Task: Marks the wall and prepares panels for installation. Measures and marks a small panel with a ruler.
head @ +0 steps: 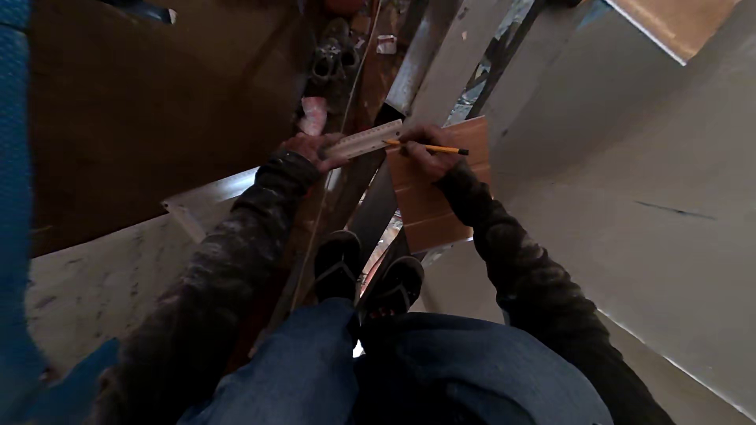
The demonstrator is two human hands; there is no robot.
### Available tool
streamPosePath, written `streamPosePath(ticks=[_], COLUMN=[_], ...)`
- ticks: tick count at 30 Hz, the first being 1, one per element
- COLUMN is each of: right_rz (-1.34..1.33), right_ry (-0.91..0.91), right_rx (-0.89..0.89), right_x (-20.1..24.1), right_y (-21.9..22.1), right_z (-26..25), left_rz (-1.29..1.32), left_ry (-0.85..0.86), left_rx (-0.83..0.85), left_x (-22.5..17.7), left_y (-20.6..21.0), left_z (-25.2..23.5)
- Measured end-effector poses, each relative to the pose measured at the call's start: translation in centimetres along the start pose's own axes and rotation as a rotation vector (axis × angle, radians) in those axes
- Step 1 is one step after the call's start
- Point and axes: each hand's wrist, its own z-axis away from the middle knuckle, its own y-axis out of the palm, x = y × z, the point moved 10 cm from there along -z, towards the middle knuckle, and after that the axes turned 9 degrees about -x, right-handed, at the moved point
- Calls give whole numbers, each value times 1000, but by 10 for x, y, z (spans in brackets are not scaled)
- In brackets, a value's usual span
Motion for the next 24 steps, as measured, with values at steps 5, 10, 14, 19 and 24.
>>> streamPosePath(ticks=[5,10,14,19,24], right_rz=[109,178,209,145,152], right_ry=[-14,-29,0,-51,-44], right_rx=[-62,-47,-11,-13,10], right_x=[-8,-7,-10,-12,-10], right_y=[-6,-1,4,6,8], right_z=[2,6,6,5,5], left_rz=[7,-7,-4,14,11], left_ry=[8,18,16,18,10], left_rx=[3,-23,-22,-34,-14], left_x=[-4,2,2,-1,0], left_y=[-3,2,3,-1,0], left_z=[1,-3,-4,-1,-1])
